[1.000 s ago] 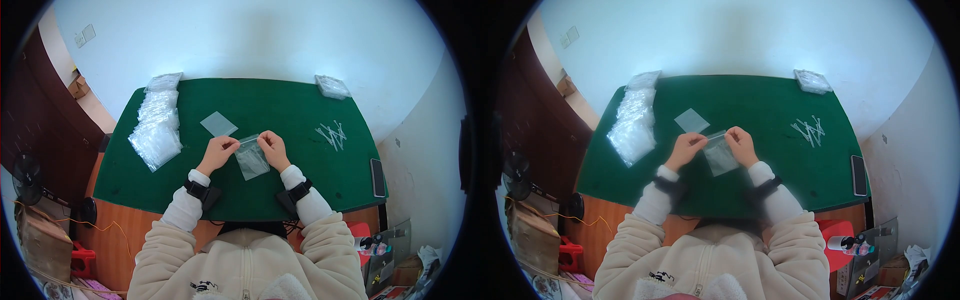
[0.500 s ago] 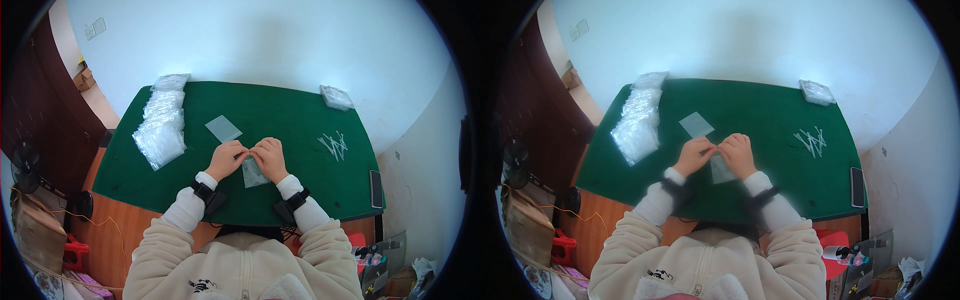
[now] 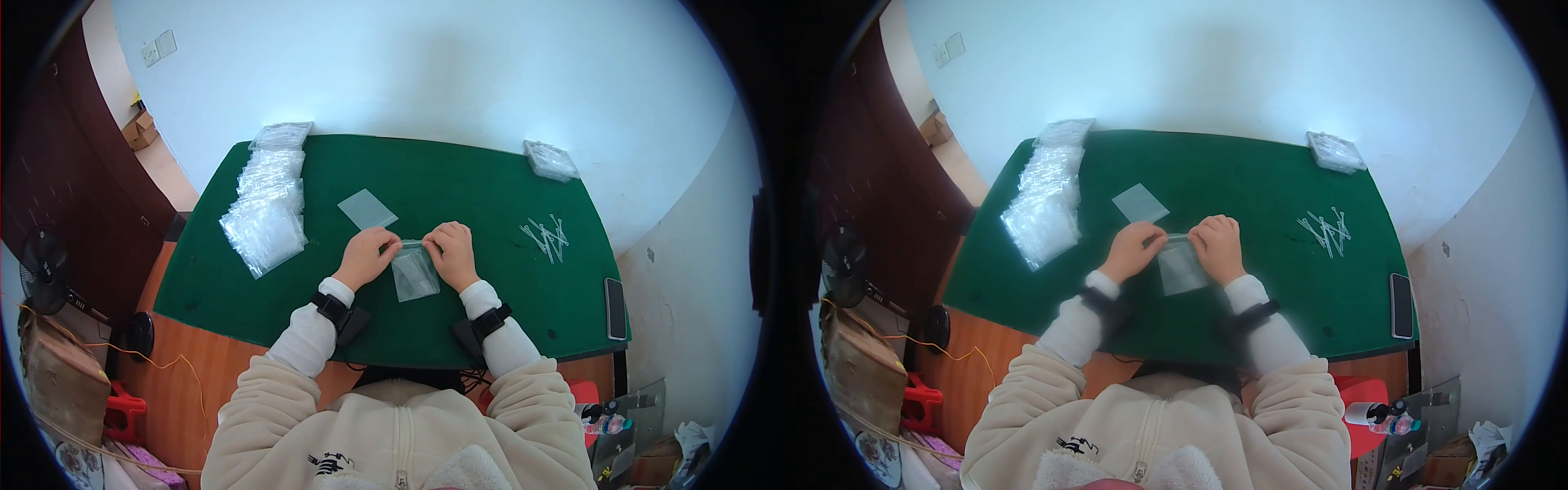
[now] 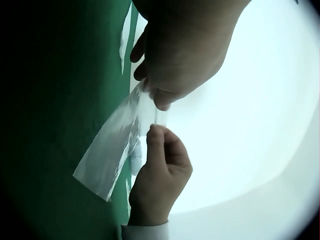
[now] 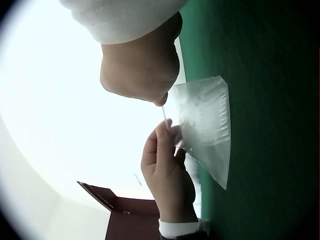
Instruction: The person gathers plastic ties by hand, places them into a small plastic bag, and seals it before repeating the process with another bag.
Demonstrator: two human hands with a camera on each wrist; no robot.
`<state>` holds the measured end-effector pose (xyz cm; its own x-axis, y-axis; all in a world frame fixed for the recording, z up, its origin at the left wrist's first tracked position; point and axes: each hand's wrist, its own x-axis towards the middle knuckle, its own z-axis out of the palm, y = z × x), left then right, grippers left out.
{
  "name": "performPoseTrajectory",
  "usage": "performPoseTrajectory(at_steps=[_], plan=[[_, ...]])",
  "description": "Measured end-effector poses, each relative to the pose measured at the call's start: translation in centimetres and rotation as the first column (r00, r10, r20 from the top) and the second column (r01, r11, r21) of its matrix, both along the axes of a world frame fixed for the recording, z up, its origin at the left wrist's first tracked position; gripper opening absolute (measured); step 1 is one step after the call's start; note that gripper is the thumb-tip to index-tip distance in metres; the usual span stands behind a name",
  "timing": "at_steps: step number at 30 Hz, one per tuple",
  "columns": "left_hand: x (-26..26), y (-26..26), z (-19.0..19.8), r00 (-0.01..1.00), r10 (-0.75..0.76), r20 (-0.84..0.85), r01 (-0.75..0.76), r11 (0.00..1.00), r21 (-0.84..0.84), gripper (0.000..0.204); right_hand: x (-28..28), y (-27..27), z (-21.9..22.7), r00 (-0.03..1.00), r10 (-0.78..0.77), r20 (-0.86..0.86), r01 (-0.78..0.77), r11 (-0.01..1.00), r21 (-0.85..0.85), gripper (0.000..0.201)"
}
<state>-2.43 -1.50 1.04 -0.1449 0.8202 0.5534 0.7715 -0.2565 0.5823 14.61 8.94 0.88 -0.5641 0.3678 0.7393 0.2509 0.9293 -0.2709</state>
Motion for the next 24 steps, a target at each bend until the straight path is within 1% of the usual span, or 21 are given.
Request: performPoseTrajectory(at_steps=[2,3,6,9,12,17,19,21,24], plan=[[0.4,0.1,0.1,0.999,-0.047,-0.007,0.048,0.993,0.109,0.009,-0.4,-0.5,0.0,1.0,0.027,0.007,-0.027,1.0,0.008,0.005],[0.4,0.1,0.0,0.999,-0.043,-0.008,0.043,0.993,0.109,0.009,-0.7,-0.8,0.0,0.999,0.046,0.009,-0.046,0.999,0.017,0.005],[0.4,0.3,-0.2,0.987,-0.085,-0.134,0.095,0.992,0.077,0.01,-0.8,-1.0,0.0,0.998,0.066,0.016,-0.066,0.998,0.012,0.005],[0.1,0.0,0.1,0.992,-0.049,-0.115,0.058,0.995,0.077,0.011,-0.6,-0.7,0.0,0.997,0.077,0.027,-0.077,0.997,-0.022,0.006],[-0.7,-0.1,-0.1,0.995,-0.022,-0.096,0.029,0.997,0.069,0.012,0.4,0.3,0.2,0.999,-0.006,0.032,0.008,0.998,-0.055,0.004],[-1.0,-0.1,-0.1,0.996,-0.01,-0.086,0.014,0.998,0.053,0.011,0.4,0.3,0.2,0.999,-0.01,0.034,0.012,0.998,-0.061,0.003],[-0.7,-0.1,-0.2,0.996,-0.008,-0.085,0.012,0.998,0.056,0.01,0.1,-0.4,0.9,0.999,0.031,0.011,-0.03,0.999,-0.02,0.003],[-0.2,-0.1,-0.3,0.994,-0.053,-0.099,0.06,0.996,0.064,0.009,-0.3,-0.8,1.0,0.999,0.053,0.0,-0.053,0.999,0.003,0.003],[0.1,0.0,-0.2,0.99,-0.086,-0.115,0.095,0.992,0.078,0.009,-0.7,-1.3,0.6,0.991,0.115,0.063,-0.12,0.99,0.07,0.005]])
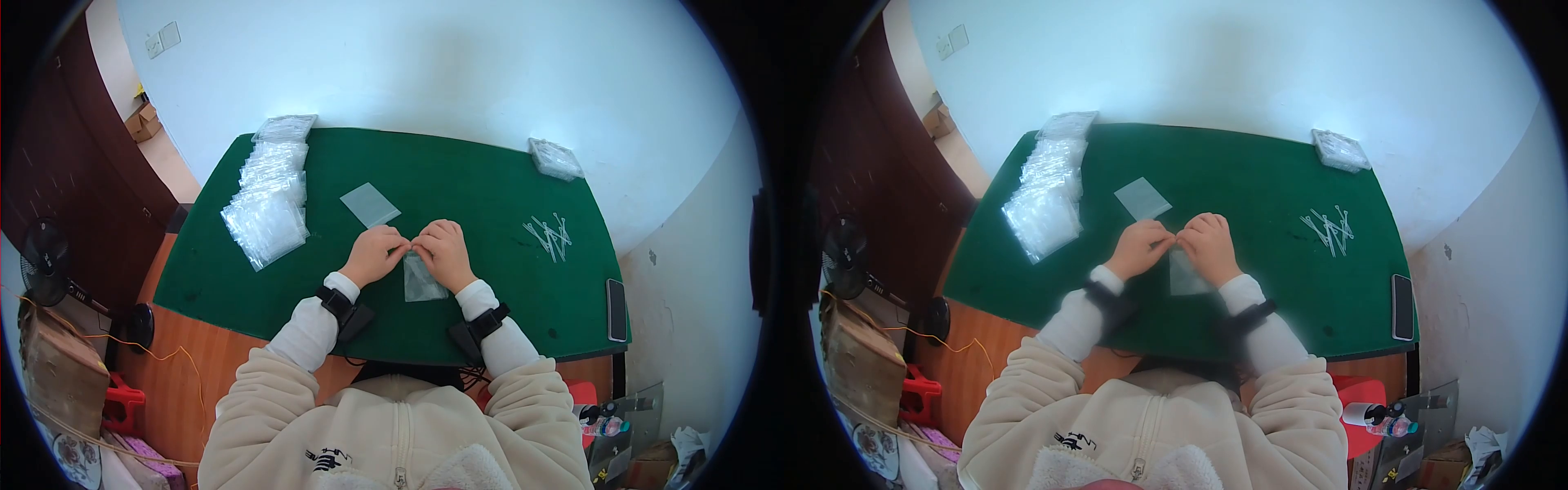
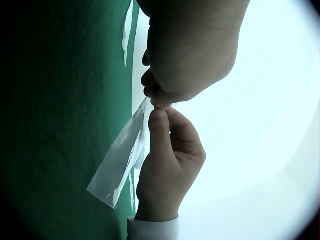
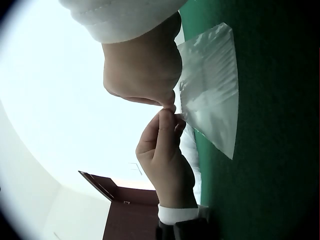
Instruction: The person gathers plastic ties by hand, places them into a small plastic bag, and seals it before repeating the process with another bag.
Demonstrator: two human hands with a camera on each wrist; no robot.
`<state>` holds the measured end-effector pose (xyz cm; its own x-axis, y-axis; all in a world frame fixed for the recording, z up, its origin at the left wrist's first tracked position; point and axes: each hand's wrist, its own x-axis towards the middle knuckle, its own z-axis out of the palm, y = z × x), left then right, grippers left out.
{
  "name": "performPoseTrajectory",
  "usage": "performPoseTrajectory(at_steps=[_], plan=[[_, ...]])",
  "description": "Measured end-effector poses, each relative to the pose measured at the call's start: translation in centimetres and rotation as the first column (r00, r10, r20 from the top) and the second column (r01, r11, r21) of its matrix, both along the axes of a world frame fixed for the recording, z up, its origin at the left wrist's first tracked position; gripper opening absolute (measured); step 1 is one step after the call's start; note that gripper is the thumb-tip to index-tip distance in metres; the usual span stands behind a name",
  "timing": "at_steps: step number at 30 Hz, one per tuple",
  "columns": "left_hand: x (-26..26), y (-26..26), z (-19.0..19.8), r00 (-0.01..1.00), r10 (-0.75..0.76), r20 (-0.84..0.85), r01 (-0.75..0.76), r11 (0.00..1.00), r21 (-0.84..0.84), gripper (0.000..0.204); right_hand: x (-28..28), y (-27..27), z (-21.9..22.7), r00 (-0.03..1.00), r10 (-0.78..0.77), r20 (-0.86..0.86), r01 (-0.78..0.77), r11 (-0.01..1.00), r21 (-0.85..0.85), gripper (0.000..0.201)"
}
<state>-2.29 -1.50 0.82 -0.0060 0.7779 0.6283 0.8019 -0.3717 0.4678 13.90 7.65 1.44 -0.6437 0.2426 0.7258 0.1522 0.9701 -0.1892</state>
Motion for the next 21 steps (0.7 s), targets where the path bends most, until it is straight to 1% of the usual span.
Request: performPoseTrajectory(at_steps=[5,8,9,12,13,15,16,17,18,19,20,21], plan=[[0.0,0.0,-0.1,1.0,-0.015,-0.007,0.015,1.0,0.022,0.008,0.1,0.3,-0.2,1.0,0.003,-0.016,-0.003,1.0,-0.016,0.005],[-0.3,-0.1,0.0,1.0,0.013,-0.005,-0.013,1.0,0.024,0.008,0.7,1.2,-0.4,0.998,-0.054,-0.03,0.049,0.989,-0.142,0.004],[-0.5,-0.1,0.0,0.999,0.036,-0.003,-0.035,0.999,0.025,0.009,0.9,1.5,-0.5,0.998,-0.053,-0.029,0.049,0.989,-0.14,0.004],[-0.7,-0.1,0.0,0.998,0.062,0.013,-0.062,0.998,0.01,0.01,1.3,2.4,-0.6,0.996,-0.078,-0.044,0.062,0.957,-0.282,0.003],[-0.7,-0.1,-0.1,0.998,0.066,0.024,-0.066,0.998,-0.01,0.01,1.4,2.6,-0.6,0.996,-0.077,-0.044,0.062,0.958,-0.279,0.003],[-0.7,-0.2,0.2,0.997,0.069,0.034,-0.068,0.997,-0.033,0.011,1.5,2.6,-0.8,0.995,-0.055,-0.079,0.016,0.907,-0.422,0.004],[-0.8,-0.2,0.3,0.996,0.045,0.072,-0.04,0.997,-0.065,0.011,1.5,2.6,-1.0,0.994,-0.048,-0.099,-0.007,0.871,-0.49,0.005],[-0.8,-0.3,0.4,0.993,0.022,0.112,-0.011,0.995,-0.095,0.012,1.5,2.5,-1.2,0.994,-0.05,-0.099,-0.005,0.871,-0.491,0.005],[-0.7,-0.3,0.4,0.988,0.0,0.154,0.019,0.992,-0.125,0.012,1.4,2.5,-1.4,0.989,-0.034,-0.147,-0.069,0.763,-0.643,0.007],[-0.8,-0.3,0.4,0.988,0.0,0.156,0.019,0.992,-0.124,0.012,1.3,2.5,-1.6,0.98,-0.027,-0.198,-0.137,0.627,-0.767,0.009],[-1.0,-0.3,0.4,0.985,-0.013,0.17,0.039,0.988,-0.152,0.012,1.2,2.5,-1.7,0.968,-0.03,-0.249,-0.206,0.469,-0.859,0.012],[-1.2,-0.3,0.4,0.982,-0.025,0.185,0.059,0.982,-0.179,0.012,1.2,2.6,-1.8,0.968,-0.028,-0.248,-0.206,0.471,-0.858,0.012]])
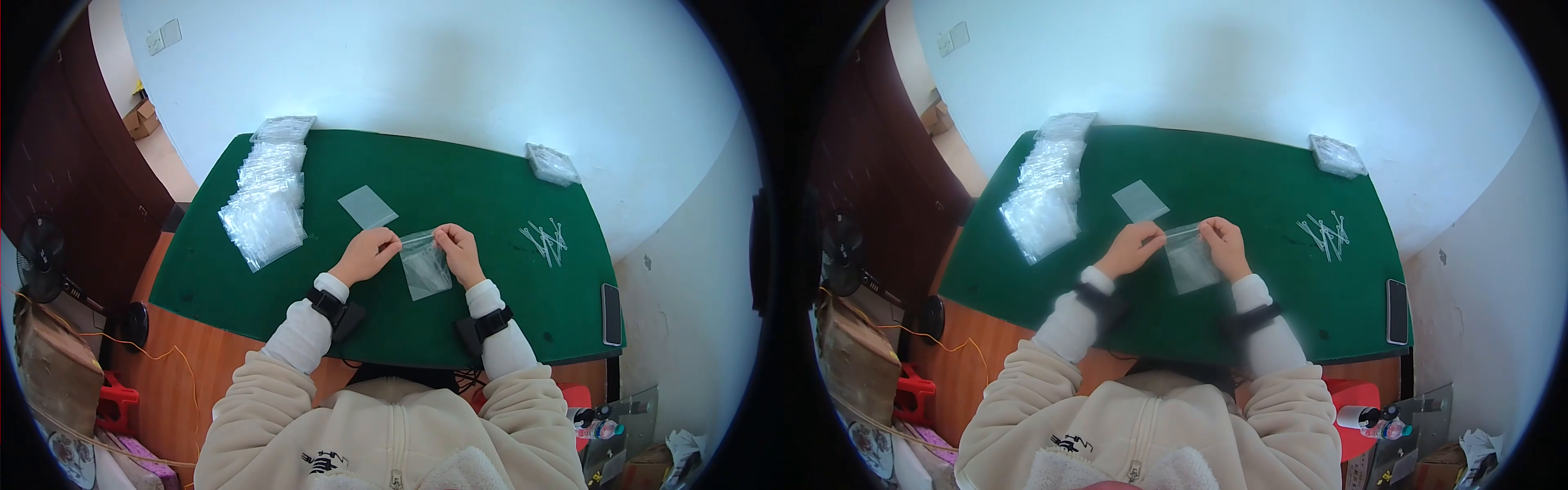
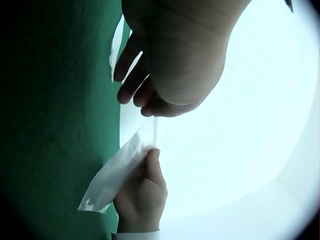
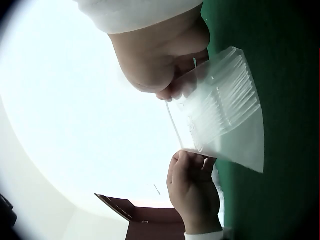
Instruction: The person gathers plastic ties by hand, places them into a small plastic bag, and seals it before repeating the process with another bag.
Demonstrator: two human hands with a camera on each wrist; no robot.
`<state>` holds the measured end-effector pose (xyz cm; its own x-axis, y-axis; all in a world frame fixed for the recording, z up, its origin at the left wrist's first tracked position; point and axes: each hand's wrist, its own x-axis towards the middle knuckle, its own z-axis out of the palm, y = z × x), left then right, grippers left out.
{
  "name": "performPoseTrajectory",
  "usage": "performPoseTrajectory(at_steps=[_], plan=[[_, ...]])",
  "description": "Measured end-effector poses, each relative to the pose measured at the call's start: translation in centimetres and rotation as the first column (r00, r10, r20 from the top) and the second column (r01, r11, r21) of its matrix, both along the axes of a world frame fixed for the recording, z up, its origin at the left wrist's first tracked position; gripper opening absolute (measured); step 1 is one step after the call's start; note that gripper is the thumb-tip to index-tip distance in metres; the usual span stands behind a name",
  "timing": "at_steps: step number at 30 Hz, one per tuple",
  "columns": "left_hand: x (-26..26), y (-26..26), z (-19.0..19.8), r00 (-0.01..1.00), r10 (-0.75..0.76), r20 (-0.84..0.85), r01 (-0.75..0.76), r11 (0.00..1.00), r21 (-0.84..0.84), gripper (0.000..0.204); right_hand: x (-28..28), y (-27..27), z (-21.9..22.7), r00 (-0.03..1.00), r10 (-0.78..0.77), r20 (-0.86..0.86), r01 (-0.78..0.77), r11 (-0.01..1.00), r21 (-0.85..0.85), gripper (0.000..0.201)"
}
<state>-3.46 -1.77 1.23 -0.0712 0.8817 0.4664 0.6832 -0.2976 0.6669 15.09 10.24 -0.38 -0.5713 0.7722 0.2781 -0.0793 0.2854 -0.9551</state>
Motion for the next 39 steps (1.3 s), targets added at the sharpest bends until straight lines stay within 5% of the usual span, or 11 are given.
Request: performPoseTrajectory(at_steps=[2,6,9,13,15,18,21,27,33,39], plan=[[-0.2,0.1,0.0,1.0,-0.017,0.013,0.018,1.0,-0.026,0.013,0.0,0.1,-0.2,0.996,0.031,-0.081,-0.043,0.986,-0.159,0.016],[1.0,-0.3,1.2,0.941,0.195,0.278,-0.196,0.98,-0.024,0.009,-0.1,-0.4,0.0,0.988,0.112,-0.105,-0.139,0.944,-0.299,0.018],[2.3,-0.7,2.3,0.987,-0.059,0.148,0.032,0.983,0.181,0.007,-0.6,-1.1,-0.3,0.983,0.166,-0.076,-0.181,0.931,-0.317,0.018],[2.0,-0.7,2.0,0.98,-0.168,-0.106,0.192,0.941,0.28,0.008,-1.4,-1.8,-0.7,0.981,0.196,-0.012,-0.193,0.954,-0.229,0.019],[1.7,-0.2,1.7,0.979,-0.184,-0.093,0.204,0.927,0.316,0.008,-1.7,-2.1,-0.7,0.98,0.196,0.028,-0.192,0.975,-0.114,0.019],[1.3,0.0,1.8,0.974,-0.212,-0.075,0.224,0.894,0.387,0.008,-1.3,-2.4,0.2,0.984,0.17,0.049,-0.159,0.972,-0.172,0.019],[1.2,-1.2,2.6,0.891,-0.139,0.433,0.22,0.965,-0.143,0.006,-1.0,-2.2,0.6,0.985,0.173,0.015,-0.165,0.959,-0.23,0.018],[0.9,-0.8,1.5,0.943,-0.085,0.323,0.178,0.946,-0.27,0.011,-0.6,-1.8,0.6,0.958,0.286,-0.012,-0.283,0.943,-0.174,0.015],[1.8,-0.3,0.2,0.88,-0.09,0.466,0.22,0.947,-0.234,0.014,-0.8,-2.5,0.4,0.97,0.235,0.053,-0.231,0.97,-0.08,0.011],[0.6,0.1,-0.2,0.937,-0.057,0.345,0.141,0.964,-0.224,0.019,-0.5,-1.9,0.6,0.988,0.136,0.075,-0.132,0.99,-0.059,0.01]])
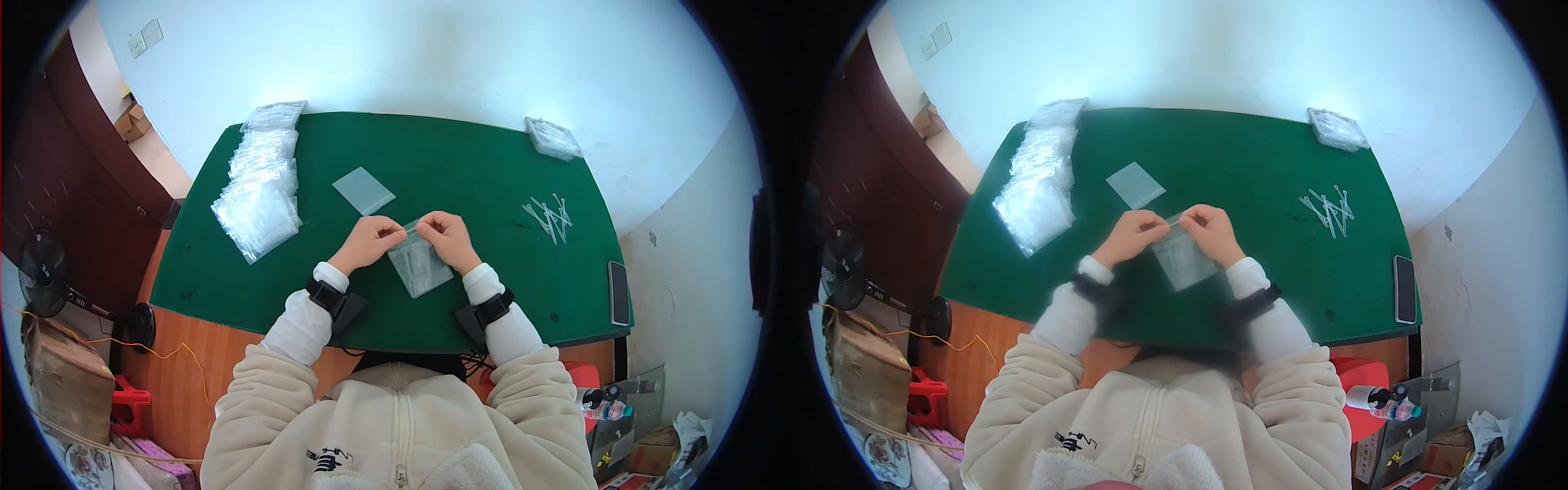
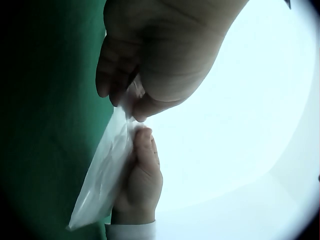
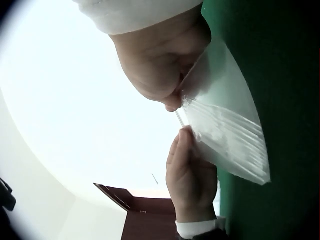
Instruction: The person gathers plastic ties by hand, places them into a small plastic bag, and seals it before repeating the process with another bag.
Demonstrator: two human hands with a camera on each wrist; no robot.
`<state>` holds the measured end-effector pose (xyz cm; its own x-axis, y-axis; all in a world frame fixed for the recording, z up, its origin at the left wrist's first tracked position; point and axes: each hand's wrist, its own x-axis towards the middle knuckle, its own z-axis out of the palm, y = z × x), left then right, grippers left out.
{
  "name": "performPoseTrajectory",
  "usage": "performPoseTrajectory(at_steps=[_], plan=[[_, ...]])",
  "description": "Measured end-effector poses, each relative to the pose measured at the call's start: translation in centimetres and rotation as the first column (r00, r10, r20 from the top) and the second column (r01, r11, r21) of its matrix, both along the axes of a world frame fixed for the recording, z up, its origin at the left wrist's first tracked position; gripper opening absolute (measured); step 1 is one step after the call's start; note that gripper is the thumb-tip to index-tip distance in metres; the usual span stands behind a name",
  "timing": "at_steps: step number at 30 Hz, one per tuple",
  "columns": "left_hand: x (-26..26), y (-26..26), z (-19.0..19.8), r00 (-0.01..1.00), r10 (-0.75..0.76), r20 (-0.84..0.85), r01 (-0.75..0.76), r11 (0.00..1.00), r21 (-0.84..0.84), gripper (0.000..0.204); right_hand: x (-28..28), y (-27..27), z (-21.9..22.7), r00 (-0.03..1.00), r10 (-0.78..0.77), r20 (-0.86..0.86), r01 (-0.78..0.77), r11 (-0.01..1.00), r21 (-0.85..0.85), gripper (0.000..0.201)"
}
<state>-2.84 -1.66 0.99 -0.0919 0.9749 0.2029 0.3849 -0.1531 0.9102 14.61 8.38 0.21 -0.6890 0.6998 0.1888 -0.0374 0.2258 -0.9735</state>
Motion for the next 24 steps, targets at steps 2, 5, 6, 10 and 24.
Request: performPoseTrajectory(at_steps=[2,5,6,10,24], plan=[[-0.3,0.1,0.0,1.0,0.018,0.01,-0.018,0.999,-0.035,0.02,0.4,0.7,-0.1,1.0,-0.022,-0.003,0.022,1.0,-0.021,0.009],[-0.4,0.1,-0.3,0.999,0.037,0.001,-0.037,0.999,-0.02,0.017,0.5,1.1,0.1,0.998,-0.06,-0.01,0.059,0.997,-0.057,0.008],[-0.5,0.1,-0.4,0.999,0.045,-0.004,-0.045,0.999,-0.013,0.016,0.5,1.1,0.2,0.995,-0.101,0.025,0.1,0.994,0.039,0.006],[-0.8,0.1,-0.5,0.881,0.16,-0.446,-0.048,0.966,0.253,0.01,0.5,0.6,0.9,0.976,-0.212,0.049,0.16,0.852,0.499,0.003],[-0.1,0.1,-0.5,0.891,0.139,-0.433,0.006,0.949,0.317,0.006,1.1,1.8,0.4,0.942,-0.272,0.195,-0.018,0.541,0.841,0.006]])
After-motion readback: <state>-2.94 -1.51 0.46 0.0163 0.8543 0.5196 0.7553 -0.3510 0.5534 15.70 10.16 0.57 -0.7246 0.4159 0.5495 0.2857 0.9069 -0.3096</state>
